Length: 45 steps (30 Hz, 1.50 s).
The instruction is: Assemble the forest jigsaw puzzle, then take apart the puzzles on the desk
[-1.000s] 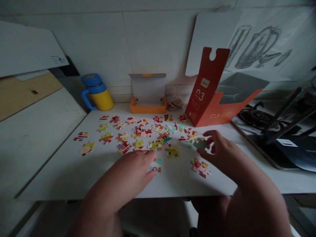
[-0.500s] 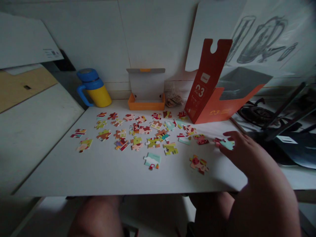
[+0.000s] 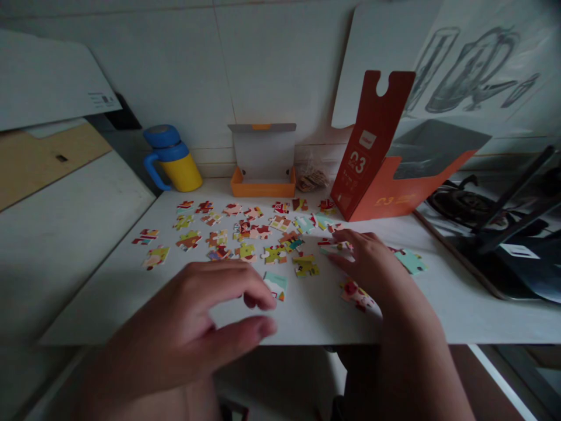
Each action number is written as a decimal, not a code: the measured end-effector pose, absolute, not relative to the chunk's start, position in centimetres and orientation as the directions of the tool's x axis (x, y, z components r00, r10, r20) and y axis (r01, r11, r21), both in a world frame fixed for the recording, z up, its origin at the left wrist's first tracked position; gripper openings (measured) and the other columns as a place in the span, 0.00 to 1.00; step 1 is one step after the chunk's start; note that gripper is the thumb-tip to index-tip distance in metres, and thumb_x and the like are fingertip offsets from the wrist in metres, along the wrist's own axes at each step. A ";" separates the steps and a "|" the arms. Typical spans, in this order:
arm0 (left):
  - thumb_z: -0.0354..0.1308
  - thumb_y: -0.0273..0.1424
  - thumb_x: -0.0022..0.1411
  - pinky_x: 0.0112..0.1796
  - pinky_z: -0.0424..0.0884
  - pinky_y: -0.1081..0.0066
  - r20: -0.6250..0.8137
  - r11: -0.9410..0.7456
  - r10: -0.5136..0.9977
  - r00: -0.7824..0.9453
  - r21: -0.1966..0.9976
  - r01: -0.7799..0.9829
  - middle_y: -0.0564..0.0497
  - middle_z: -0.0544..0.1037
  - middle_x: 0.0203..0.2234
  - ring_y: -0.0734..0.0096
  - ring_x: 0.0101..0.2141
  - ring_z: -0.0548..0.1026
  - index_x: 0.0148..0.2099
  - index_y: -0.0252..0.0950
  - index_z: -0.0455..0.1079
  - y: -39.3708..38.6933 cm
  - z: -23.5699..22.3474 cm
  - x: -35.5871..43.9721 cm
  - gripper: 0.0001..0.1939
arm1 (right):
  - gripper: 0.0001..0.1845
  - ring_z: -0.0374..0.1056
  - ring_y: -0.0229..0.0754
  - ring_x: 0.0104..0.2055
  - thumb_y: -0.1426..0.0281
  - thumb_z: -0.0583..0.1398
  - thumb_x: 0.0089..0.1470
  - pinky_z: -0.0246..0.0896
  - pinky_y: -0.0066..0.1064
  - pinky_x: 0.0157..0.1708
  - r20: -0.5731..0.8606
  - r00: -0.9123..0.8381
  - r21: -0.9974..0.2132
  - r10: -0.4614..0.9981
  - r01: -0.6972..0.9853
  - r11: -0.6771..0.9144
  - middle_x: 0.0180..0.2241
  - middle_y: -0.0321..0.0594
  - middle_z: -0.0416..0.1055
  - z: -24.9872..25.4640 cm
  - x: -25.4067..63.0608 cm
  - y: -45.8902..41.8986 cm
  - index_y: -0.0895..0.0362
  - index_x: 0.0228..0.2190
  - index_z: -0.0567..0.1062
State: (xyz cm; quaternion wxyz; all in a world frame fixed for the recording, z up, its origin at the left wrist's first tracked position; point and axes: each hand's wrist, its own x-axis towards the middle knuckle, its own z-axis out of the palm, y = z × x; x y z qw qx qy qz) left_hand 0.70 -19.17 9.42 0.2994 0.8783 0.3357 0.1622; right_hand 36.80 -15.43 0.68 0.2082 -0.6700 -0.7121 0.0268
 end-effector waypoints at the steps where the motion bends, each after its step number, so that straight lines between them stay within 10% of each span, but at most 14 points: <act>1: 0.59 0.41 0.72 0.49 0.75 0.65 -0.002 -0.558 0.732 0.682 0.572 0.601 0.48 0.83 0.45 0.62 0.46 0.80 0.50 0.43 0.79 -17.8 9.1 2.1 0.12 | 0.18 0.73 0.60 0.52 0.63 0.64 0.60 0.69 0.52 0.50 0.234 -0.020 -0.317 0.972 0.944 0.096 0.49 0.50 0.81 0.5 36.9 -15.4 0.52 0.51 0.79; 6: 0.66 0.36 0.65 0.57 0.70 0.58 -0.146 -0.519 0.782 0.606 0.387 0.762 0.45 0.80 0.55 0.55 0.54 0.77 0.59 0.41 0.75 -13.9 5.3 5.3 0.21 | 0.16 0.74 0.58 0.50 0.63 0.64 0.60 0.69 0.49 0.50 0.219 -0.014 -0.311 0.976 0.947 0.083 0.49 0.49 0.80 0.4 37.1 -15.3 0.53 0.49 0.79; 24: 0.75 0.44 0.53 0.32 0.57 0.69 -0.277 -0.482 0.681 0.678 0.527 0.700 0.56 0.77 0.31 0.67 0.33 0.72 0.45 0.42 0.74 -12.7 4.4 8.2 0.21 | 0.21 0.76 0.54 0.44 0.58 0.66 0.59 0.68 0.42 0.43 0.154 0.121 -0.398 0.981 0.916 -0.050 0.45 0.48 0.79 -0.1 36.7 -15.5 0.52 0.51 0.75; 39: 0.77 0.45 0.50 0.30 0.55 0.70 -0.279 -0.446 0.680 0.678 0.576 0.685 0.60 0.73 0.28 0.72 0.28 0.68 0.44 0.43 0.74 -12.2 3.8 8.2 0.24 | 0.16 0.77 0.52 0.47 0.67 0.56 0.66 0.67 0.40 0.46 0.146 0.023 -0.457 0.989 0.888 0.047 0.50 0.51 0.79 1.2 35.7 -15.5 0.56 0.51 0.77; 45: 0.77 0.45 0.50 0.29 0.54 0.70 -0.259 -0.466 0.682 0.684 0.567 0.679 0.60 0.73 0.28 0.72 0.28 0.68 0.44 0.44 0.74 -12.0 3.2 8.1 0.24 | 0.09 0.73 0.45 0.35 0.63 0.57 0.64 0.61 0.34 0.35 0.138 0.042 -0.603 0.990 0.796 0.051 0.36 0.43 0.79 2.5 35.0 -16.3 0.54 0.40 0.75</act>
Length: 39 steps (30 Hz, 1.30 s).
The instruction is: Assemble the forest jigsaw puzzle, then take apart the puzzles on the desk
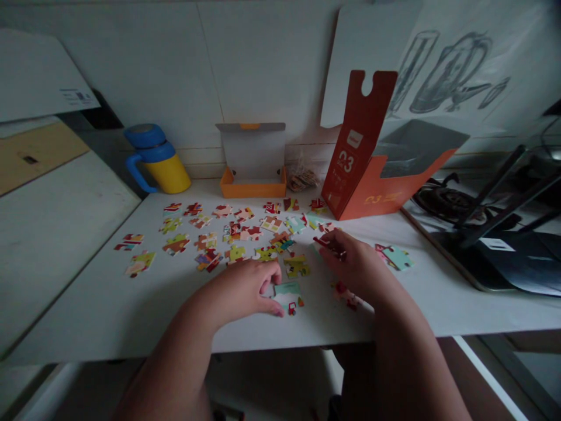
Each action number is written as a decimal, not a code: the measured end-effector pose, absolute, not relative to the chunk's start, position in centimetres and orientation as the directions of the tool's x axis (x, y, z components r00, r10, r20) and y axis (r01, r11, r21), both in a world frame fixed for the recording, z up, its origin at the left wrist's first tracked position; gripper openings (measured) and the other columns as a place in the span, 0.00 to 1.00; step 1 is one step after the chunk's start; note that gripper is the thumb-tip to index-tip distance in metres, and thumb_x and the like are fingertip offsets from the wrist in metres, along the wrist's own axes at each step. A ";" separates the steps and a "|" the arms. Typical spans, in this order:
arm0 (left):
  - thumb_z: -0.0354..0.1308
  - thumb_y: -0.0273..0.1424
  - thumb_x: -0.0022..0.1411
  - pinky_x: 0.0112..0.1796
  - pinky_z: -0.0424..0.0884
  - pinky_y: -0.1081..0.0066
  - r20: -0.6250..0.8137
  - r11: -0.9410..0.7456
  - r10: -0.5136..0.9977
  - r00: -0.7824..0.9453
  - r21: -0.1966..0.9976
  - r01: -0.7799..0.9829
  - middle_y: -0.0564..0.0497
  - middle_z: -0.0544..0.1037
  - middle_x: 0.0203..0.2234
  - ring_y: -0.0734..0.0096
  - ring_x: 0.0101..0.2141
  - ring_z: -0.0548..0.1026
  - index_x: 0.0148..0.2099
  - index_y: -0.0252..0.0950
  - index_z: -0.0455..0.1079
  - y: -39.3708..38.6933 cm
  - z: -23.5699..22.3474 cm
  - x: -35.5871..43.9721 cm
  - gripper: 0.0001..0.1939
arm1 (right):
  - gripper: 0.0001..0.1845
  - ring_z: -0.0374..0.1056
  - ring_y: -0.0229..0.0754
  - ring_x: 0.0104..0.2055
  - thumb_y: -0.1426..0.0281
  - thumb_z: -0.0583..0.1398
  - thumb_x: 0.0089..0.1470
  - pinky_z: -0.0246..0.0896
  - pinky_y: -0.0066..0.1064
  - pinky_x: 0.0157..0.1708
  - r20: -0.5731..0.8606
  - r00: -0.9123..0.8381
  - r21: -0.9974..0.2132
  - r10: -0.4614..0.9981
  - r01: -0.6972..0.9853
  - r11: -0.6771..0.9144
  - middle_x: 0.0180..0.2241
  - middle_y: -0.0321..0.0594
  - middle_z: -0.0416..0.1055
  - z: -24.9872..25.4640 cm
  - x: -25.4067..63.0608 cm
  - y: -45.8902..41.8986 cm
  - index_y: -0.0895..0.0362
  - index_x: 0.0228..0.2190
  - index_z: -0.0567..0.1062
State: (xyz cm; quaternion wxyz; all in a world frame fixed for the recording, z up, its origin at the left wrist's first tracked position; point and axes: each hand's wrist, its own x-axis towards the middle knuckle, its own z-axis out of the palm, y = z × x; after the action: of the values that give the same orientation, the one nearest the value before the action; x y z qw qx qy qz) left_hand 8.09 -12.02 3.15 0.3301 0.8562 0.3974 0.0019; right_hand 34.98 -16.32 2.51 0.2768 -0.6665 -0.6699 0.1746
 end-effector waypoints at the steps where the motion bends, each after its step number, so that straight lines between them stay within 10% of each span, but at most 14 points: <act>1: 0.77 0.45 0.50 0.29 0.54 0.70 -0.263 -0.463 0.681 0.683 0.568 0.680 0.60 0.73 0.28 0.72 0.28 0.68 0.44 0.44 0.73 -12.0 3.2 8.1 0.24 | 0.09 0.71 0.43 0.33 0.62 0.58 0.64 0.60 0.33 0.34 0.142 0.034 -0.632 0.989 0.772 0.064 0.34 0.41 0.78 2.6 35.0 -16.4 0.54 0.38 0.74; 10: 0.76 0.48 0.52 0.29 0.55 0.70 -0.257 -0.470 0.683 0.684 0.562 0.680 0.61 0.73 0.28 0.72 0.28 0.68 0.44 0.44 0.73 -12.1 3.3 8.0 0.23 | 0.30 0.75 0.40 0.34 0.67 0.62 0.58 0.66 0.31 0.34 0.077 0.033 -0.775 0.996 0.631 0.039 0.47 0.43 0.78 2.2 35.1 -16.5 0.50 0.62 0.68; 22: 0.76 0.45 0.52 0.29 0.55 0.71 -0.251 -0.471 0.677 0.691 0.574 0.670 0.60 0.72 0.27 0.72 0.27 0.68 0.44 0.43 0.73 -11.9 2.9 8.0 0.23 | 0.11 0.72 0.41 0.32 0.66 0.60 0.60 0.62 0.32 0.33 0.053 0.062 -0.697 0.997 0.717 -0.008 0.35 0.36 0.80 2.1 35.2 -16.4 0.52 0.43 0.78; 32: 0.76 0.46 0.52 0.29 0.56 0.71 -0.256 -0.468 0.674 0.693 0.578 0.669 0.61 0.73 0.27 0.73 0.27 0.68 0.43 0.44 0.73 -11.8 3.0 8.0 0.22 | 0.14 0.75 0.52 0.41 0.62 0.60 0.61 0.64 0.40 0.41 0.280 0.348 -0.336 0.895 0.909 -0.249 0.45 0.47 0.80 1.6 39.5 -17.0 0.54 0.45 0.78; 39: 0.75 0.45 0.53 0.29 0.55 0.71 -0.284 -0.441 0.677 0.679 0.583 0.683 0.60 0.74 0.27 0.72 0.27 0.69 0.45 0.43 0.74 -12.0 3.1 7.9 0.22 | 0.38 0.73 0.72 0.50 0.42 0.62 0.54 0.66 0.53 0.44 0.197 0.543 -0.152 0.817 0.840 -0.521 0.46 0.67 0.77 -1.5 47.0 -19.6 0.62 0.51 0.74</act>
State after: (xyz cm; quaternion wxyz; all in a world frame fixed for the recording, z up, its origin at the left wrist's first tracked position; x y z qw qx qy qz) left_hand 7.90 -11.96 3.09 0.3451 0.8487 0.4007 -0.0041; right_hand 47.01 -19.61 -1.48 0.1151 -0.8706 -0.4756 -0.0505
